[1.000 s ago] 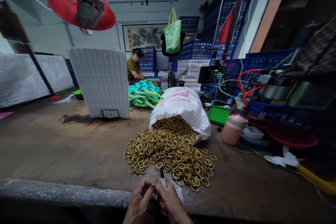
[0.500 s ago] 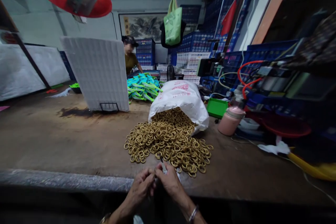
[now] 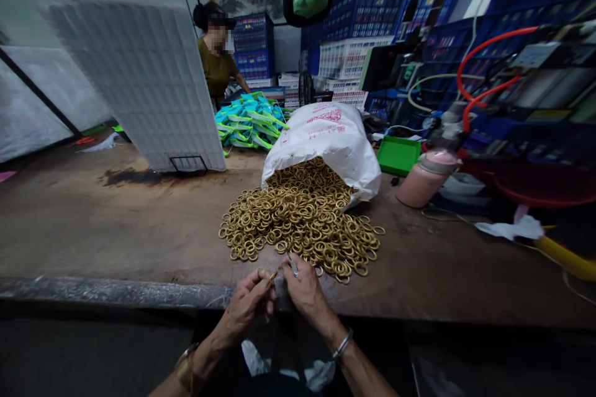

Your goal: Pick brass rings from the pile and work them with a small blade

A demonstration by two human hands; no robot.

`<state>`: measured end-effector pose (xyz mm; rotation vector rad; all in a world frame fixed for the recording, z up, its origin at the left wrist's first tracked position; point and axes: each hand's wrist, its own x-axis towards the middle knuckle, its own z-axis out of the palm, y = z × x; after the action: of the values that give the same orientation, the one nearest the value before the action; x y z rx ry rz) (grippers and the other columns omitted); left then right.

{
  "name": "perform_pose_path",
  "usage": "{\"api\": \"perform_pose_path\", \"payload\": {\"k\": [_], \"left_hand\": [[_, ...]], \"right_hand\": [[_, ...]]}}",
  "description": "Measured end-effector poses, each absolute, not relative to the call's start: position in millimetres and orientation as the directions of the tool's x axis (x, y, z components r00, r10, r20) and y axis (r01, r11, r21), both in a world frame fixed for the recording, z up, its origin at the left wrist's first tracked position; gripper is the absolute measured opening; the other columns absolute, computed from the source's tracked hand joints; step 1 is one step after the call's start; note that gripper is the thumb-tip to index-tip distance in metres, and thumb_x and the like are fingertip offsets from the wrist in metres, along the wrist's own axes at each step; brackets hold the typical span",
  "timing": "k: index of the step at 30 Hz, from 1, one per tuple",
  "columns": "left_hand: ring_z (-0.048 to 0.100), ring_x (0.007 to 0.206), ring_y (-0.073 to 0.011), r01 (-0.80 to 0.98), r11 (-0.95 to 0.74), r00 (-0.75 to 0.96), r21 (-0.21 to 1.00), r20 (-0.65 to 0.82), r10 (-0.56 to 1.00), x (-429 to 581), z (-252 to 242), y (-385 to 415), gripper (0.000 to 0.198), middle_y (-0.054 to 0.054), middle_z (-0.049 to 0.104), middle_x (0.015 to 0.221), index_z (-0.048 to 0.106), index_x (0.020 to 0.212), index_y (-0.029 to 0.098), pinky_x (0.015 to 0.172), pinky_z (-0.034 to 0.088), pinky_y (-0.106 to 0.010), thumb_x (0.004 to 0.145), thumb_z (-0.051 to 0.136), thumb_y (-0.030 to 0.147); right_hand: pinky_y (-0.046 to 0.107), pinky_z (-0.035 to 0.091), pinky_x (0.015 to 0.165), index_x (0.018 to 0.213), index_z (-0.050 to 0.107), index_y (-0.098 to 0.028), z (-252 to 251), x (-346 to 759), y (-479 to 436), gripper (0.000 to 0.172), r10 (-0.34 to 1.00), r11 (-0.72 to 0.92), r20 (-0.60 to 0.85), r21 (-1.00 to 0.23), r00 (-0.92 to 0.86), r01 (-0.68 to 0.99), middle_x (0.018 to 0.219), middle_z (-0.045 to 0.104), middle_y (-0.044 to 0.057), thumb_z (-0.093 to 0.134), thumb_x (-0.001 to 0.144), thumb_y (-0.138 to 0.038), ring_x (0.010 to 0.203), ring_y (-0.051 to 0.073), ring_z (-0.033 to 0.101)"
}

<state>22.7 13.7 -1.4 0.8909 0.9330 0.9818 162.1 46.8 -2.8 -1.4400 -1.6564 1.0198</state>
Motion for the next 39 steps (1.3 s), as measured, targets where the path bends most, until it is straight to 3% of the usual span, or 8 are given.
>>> {"api": "perform_pose_path", "payload": {"k": [3, 8, 22, 33, 39], "left_hand": [[0.042, 0.038, -0.0045, -0.272, 0.266, 0.250, 0.925, -0.199, 0.948, 23, 0, 15, 0.031, 0.005, 0.051, 0.054, 0.046, 0.071, 0.017, 0.040, 0.034, -0.017, 0.074, 0.052, 0.047], [0.040, 0.036, -0.0049, -0.249, 0.217, 0.228, 0.944, -0.160, 0.960, 22, -2, 20, 0.033, 0.006, 0.047, 0.046, 0.044, 0.069, 0.017, 0.039, 0.032, -0.017, 0.073, 0.052, 0.049], [0.042, 0.039, -0.0058, -0.193, 0.192, 0.180, 0.962, -0.158, 0.971, 20, -7, 20, 0.035, 0.006, 0.048, 0.048, 0.044, 0.070, 0.017, 0.042, 0.034, -0.018, 0.073, 0.051, 0.051], [0.042, 0.042, -0.0061, -0.155, 0.159, 0.156, 0.975, -0.135, 0.979, 18, -13, 19, 0.034, 0.005, 0.048, 0.052, 0.044, 0.068, 0.017, 0.043, 0.034, -0.018, 0.074, 0.049, 0.050], [0.043, 0.042, -0.0052, -0.131, 0.175, 0.175, 0.976, -0.150, 0.973, 16, 4, 6, 0.033, 0.003, 0.049, 0.057, 0.045, 0.067, 0.017, 0.043, 0.034, -0.018, 0.076, 0.049, 0.048]], "right_hand": [[0.021, 0.029, 0.054, 0.063, 0.046, -0.020, -6, 168, 42, 0.012, 0.958, 0.268, 0.141, -0.750, -0.249, 0.605, 0.057, 0.046, -0.003, 0.039, 0.071, -0.016, 0.053, 0.010, 0.039], [0.021, 0.029, 0.055, 0.068, 0.048, -0.020, -9, 168, 33, 0.023, 0.898, 0.423, 0.171, -0.595, -0.406, 0.684, 0.062, 0.051, -0.002, 0.034, 0.059, -0.004, 0.057, 0.011, 0.044], [0.023, 0.027, 0.054, 0.070, 0.046, -0.020, -23, 163, 35, 0.022, 0.894, 0.445, 0.216, -0.512, -0.392, 0.734, 0.063, 0.054, -0.001, 0.035, 0.061, -0.004, 0.057, 0.012, 0.046], [0.024, 0.026, 0.053, 0.074, 0.046, -0.020, -15, 157, 31, 0.024, 0.918, 0.387, 0.124, -0.497, -0.377, 0.777, 0.063, 0.055, -0.001, 0.035, 0.061, -0.004, 0.057, 0.013, 0.049], [0.025, 0.021, 0.049, 0.077, 0.052, -0.020, -24, 158, 38, 0.018, 0.935, 0.334, 0.036, -0.422, -0.352, 0.843, 0.059, 0.057, -0.001, 0.039, 0.070, -0.010, 0.051, 0.012, 0.048]]}}
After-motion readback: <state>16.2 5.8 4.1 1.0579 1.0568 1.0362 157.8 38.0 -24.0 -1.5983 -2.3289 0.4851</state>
